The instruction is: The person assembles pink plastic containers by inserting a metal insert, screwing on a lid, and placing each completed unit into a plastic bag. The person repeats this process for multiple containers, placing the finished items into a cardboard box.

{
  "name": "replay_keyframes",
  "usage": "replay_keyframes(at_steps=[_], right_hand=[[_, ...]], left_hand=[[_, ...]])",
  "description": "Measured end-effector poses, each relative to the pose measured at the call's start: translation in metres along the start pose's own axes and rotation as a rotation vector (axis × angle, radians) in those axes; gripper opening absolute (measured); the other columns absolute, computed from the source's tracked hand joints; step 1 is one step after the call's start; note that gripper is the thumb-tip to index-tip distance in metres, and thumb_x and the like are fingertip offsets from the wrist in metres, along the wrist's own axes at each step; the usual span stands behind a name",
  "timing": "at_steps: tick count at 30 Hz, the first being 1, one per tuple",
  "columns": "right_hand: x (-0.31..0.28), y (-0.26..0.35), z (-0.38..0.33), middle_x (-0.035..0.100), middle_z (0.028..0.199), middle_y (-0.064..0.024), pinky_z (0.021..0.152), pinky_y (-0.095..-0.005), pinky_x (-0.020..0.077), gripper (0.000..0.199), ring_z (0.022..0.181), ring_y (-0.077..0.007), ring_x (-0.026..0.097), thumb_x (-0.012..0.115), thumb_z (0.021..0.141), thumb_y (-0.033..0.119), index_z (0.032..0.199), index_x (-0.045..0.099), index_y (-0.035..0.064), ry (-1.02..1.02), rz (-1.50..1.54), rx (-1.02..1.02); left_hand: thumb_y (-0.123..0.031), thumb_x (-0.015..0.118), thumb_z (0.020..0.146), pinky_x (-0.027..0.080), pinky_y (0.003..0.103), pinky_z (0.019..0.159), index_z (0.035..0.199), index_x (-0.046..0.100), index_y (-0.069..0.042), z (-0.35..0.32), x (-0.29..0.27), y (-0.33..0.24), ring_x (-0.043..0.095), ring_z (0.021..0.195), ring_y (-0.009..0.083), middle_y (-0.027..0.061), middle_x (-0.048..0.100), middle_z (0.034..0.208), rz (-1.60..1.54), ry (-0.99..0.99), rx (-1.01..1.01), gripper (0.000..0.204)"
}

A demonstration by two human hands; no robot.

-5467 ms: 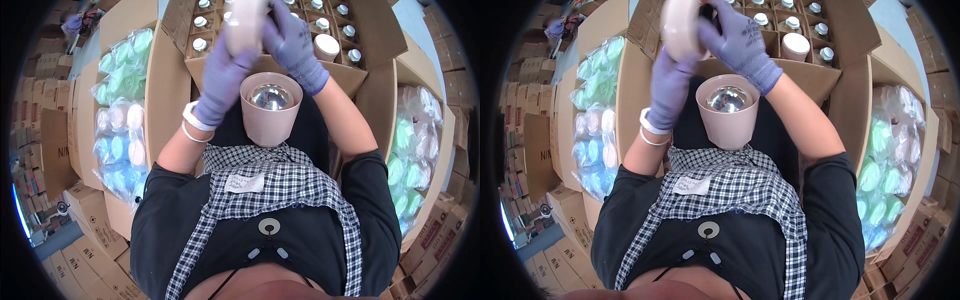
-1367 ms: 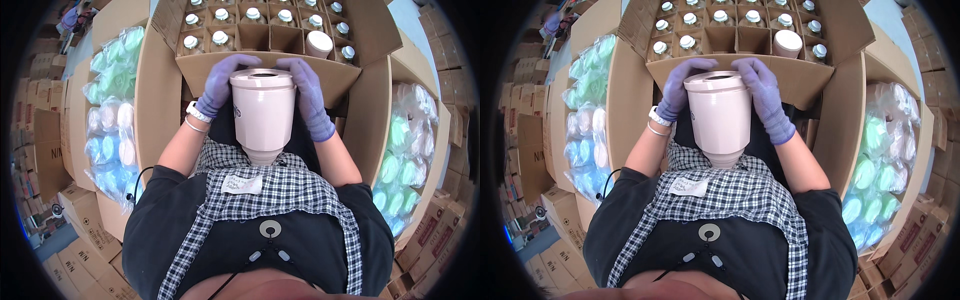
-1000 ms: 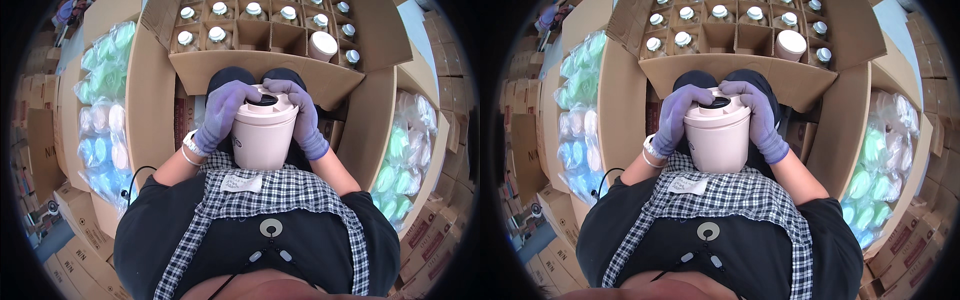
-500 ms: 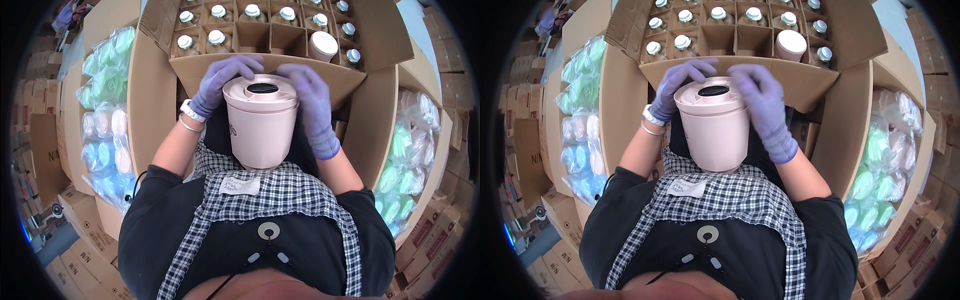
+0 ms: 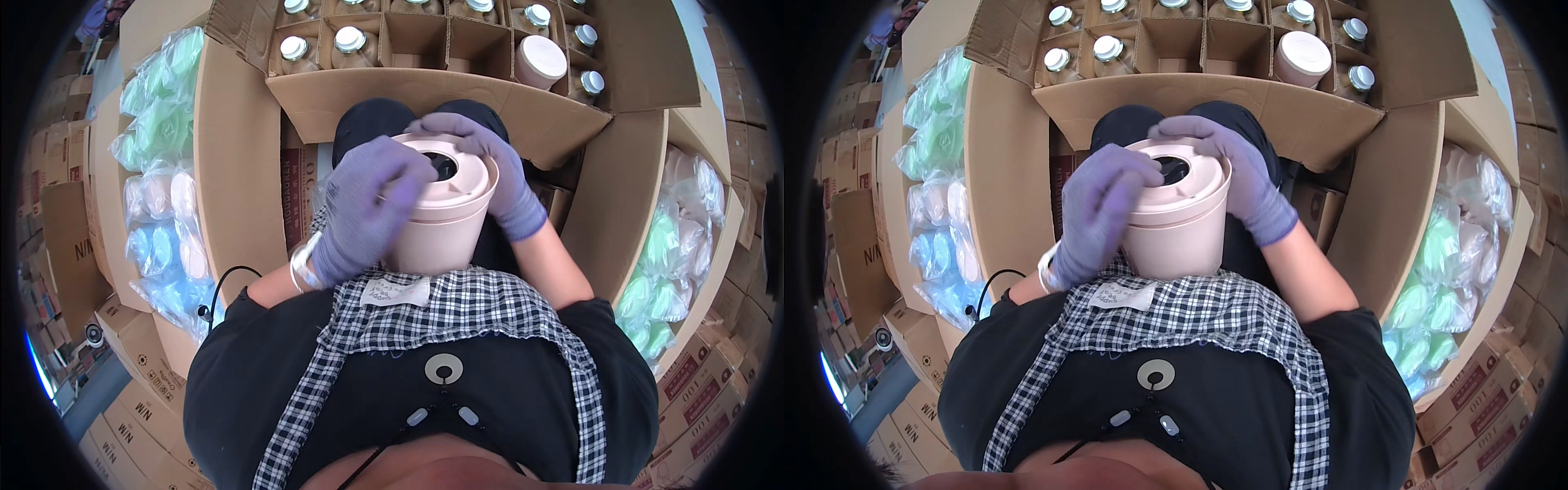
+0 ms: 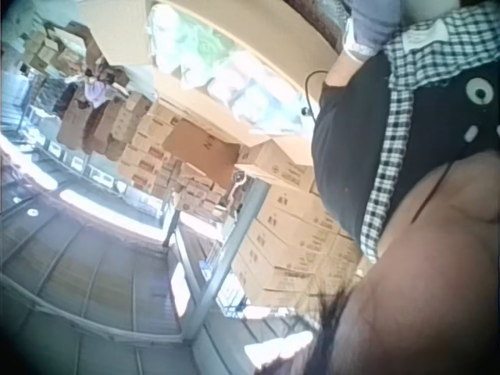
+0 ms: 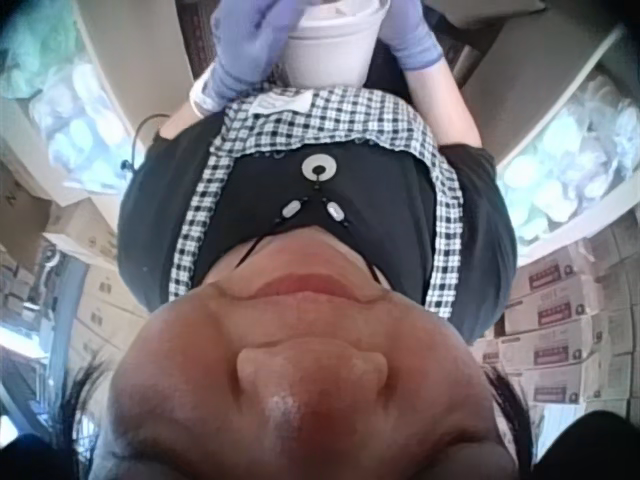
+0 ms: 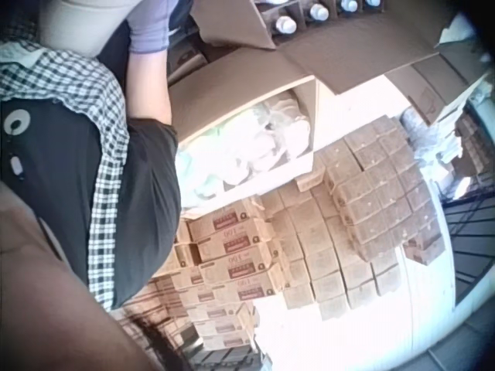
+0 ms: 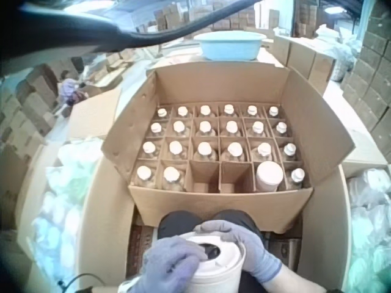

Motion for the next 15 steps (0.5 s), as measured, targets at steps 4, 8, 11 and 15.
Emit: replay_keyframes(at_steps=[4,8,11,15], right_hand=[[-0.003,0.006,0.002,0.068,0.141,-0.0208,0.117,-0.0366,0.047,0.048,0.131,-0.027,0.065,0.045,0.104,0.017,0.138,0.062,-0.0109,0.053,-0.322,-0.069],[0.016,0.011,-0.018,0.069,0.131,-0.0183,0.113,-0.0391,0.0501,0.038,0.122,-0.0325,0.067,0.05,0.103,0.012,0.134,0.063,-0.0048,-0.156,-0.47,-0.198],[0.055,0.028,-0.047,0.066,0.118,-0.0204,0.109,-0.0449,0.049,0.041,0.119,-0.0375,0.064,0.066,0.1,0.028,0.129,0.065,-0.001,-0.278,-1.183,-0.503],[0.004,0.035,-0.023,0.067,0.109,-0.0082,0.109,-0.0386,0.0487,0.039,0.116,-0.0231,0.064,0.066,0.103,0.039,0.113,0.072,0.0011,-0.117,-0.612,-0.266]], left_hand=[[-0.018,0.056,0.098,0.053,0.038,0.087,0.098,0.072,0.002,0.01,-0.002,-0.017,0.068,0.09,0.0275,0.0143,0.072,0.1,0.034,0.056,0.015,0.025],[-0.032,0.044,0.104,0.04,0.041,0.119,0.107,0.071,0.004,0.016,-0.014,0.061,0.06,0.131,0.0323,0.0209,0.069,0.128,-0.414,0.18,-0.06,0.045],[-0.035,0.043,0.107,0.037,0.042,0.123,0.125,0.069,0.003,0.025,-0.016,0.087,0.055,0.14,0.031,0.0213,0.064,0.141,-0.625,0.352,-0.025,0.049],[-0.023,0.052,0.106,0.049,0.037,0.112,0.127,0.068,0.002,0.043,-0.043,0.04,0.066,0.124,0.0231,0.0151,0.07,0.128,-0.411,0.277,-0.267,0.037]])
Point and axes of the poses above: each hand's wrist, its own z-axis towards the middle knuckle, its own x-axis out of the palm, y = z × x, the point moved 1 cm from there along z, towards the middle knuckle
